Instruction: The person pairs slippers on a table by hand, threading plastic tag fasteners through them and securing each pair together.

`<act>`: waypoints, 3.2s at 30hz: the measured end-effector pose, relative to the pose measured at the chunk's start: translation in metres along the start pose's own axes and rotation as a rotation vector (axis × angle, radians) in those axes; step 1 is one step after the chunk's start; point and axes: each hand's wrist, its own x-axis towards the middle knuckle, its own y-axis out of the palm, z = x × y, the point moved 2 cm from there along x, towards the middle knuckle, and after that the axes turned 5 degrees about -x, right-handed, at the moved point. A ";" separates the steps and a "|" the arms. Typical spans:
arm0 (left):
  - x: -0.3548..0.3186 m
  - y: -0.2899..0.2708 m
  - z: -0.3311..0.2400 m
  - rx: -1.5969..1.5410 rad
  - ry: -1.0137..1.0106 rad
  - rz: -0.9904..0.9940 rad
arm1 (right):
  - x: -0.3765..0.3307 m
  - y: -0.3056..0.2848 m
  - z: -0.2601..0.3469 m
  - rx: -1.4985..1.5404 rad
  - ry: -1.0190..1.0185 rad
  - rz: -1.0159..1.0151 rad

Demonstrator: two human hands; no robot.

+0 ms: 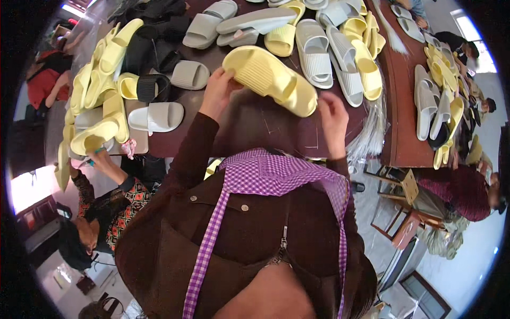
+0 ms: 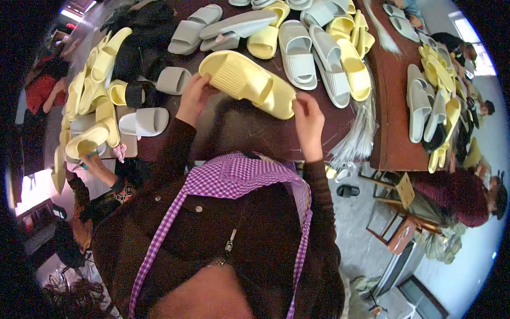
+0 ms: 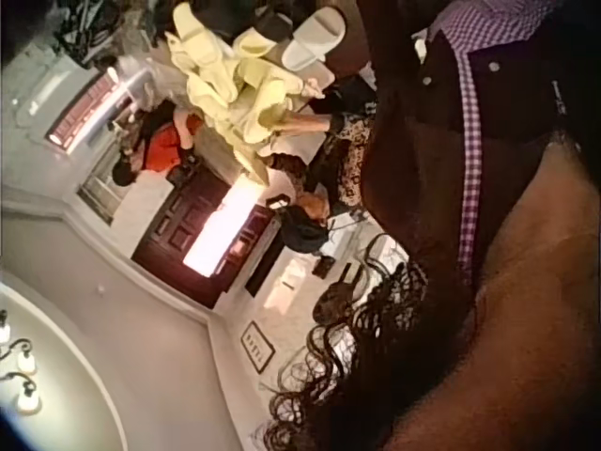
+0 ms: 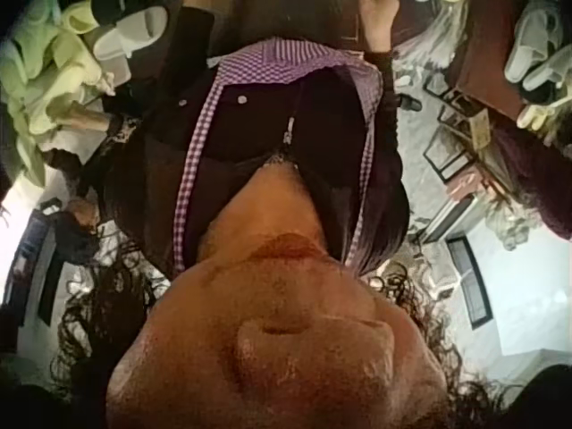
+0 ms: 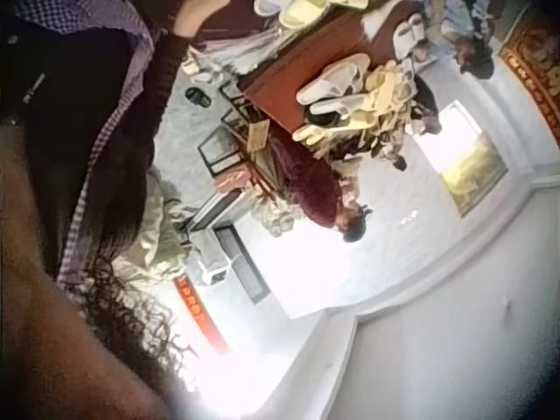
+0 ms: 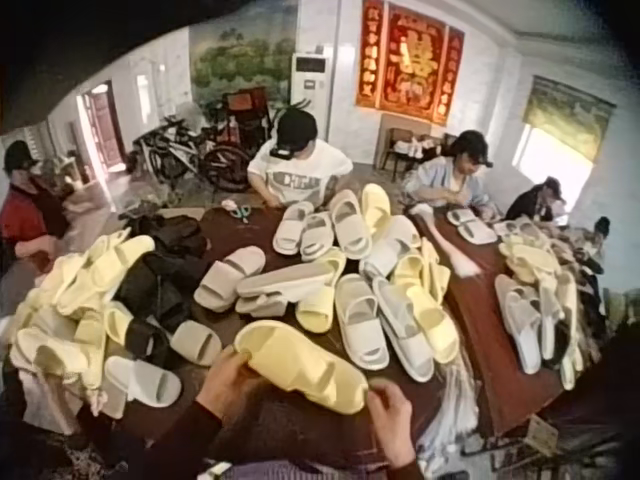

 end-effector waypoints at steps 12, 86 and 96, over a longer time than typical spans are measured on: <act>-0.014 0.145 -0.029 0.501 0.198 0.607 | 0.051 0.002 0.018 0.166 0.307 0.237; -0.073 -0.020 0.094 0.532 -0.342 -0.085 | -0.094 0.013 -0.122 -0.137 0.312 0.035; -0.076 0.003 0.096 0.559 -0.352 0.014 | -0.061 0.044 -0.079 -0.218 0.225 0.237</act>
